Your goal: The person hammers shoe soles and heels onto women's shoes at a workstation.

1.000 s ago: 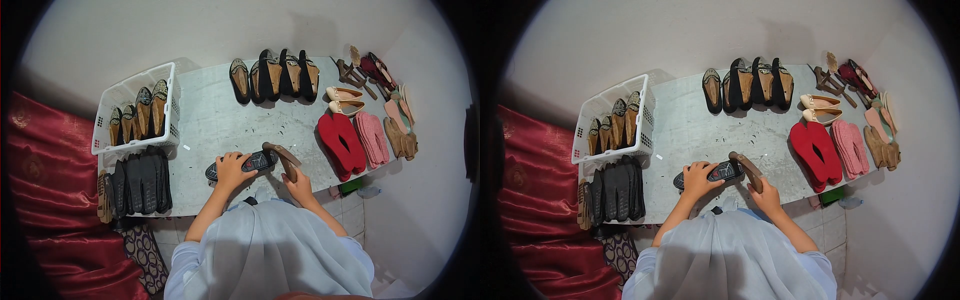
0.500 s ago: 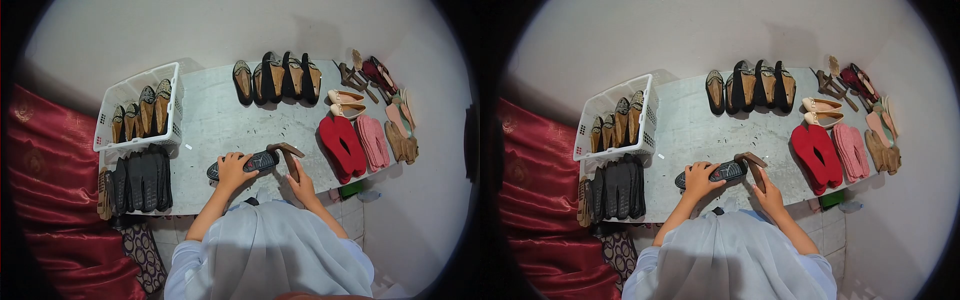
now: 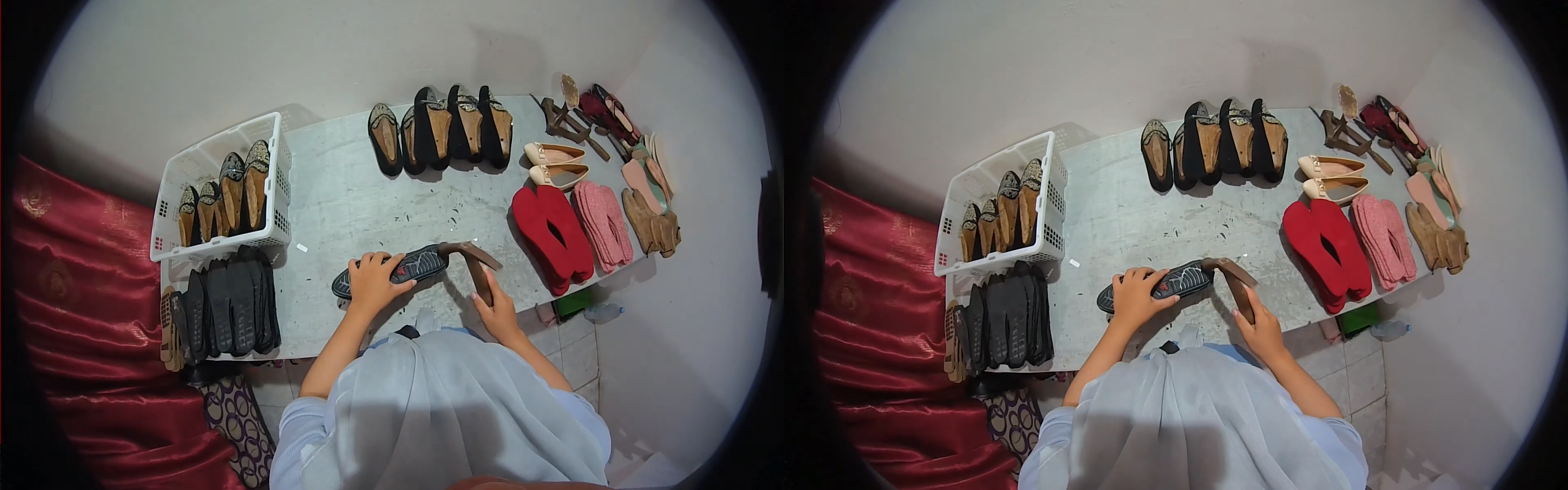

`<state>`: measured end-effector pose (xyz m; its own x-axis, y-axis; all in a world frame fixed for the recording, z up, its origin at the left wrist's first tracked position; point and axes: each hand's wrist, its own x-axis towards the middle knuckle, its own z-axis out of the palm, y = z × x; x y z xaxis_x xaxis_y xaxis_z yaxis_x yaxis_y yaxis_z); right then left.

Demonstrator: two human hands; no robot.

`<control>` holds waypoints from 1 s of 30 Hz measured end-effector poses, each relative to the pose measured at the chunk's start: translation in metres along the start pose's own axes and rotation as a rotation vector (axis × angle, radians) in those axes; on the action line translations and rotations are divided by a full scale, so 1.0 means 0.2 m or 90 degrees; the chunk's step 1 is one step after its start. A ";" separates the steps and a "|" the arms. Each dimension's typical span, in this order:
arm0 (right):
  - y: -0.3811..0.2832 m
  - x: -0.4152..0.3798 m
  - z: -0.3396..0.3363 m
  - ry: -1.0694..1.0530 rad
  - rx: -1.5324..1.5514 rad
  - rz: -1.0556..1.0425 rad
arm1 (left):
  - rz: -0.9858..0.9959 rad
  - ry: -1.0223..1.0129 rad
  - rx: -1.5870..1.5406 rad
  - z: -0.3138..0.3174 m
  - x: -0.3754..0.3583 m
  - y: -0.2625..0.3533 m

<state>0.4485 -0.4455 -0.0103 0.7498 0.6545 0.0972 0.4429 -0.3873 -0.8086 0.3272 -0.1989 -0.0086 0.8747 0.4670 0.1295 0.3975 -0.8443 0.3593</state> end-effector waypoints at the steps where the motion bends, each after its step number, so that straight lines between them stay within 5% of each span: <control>1: 0.01 0.00 0.00 0.010 0.015 -0.015 | 0.002 0.003 -0.002 0.00 0.01 0.00; 22: -0.01 -0.03 0.03 -0.110 -0.052 0.046 | -0.023 -0.071 -0.028 -0.04 0.03 -0.03; 25: -0.03 -0.03 0.01 -0.110 -0.064 0.051 | 0.012 0.047 -0.015 -0.04 -0.02 -0.08; 29: -0.03 -0.08 0.02 -0.090 -0.085 0.055 | -0.232 0.125 -0.176 -0.14 -0.12 -0.20; 30: -0.05 -0.10 0.02 -0.085 -0.085 0.069 | -0.314 0.134 -0.370 -0.08 -0.17 -0.26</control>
<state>0.4277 -0.4513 -0.0075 0.7284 0.6815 -0.0710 0.4310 -0.5363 -0.7257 0.2731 -0.1671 -0.0162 0.5413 0.8406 -0.0192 0.4664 -0.2813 0.8387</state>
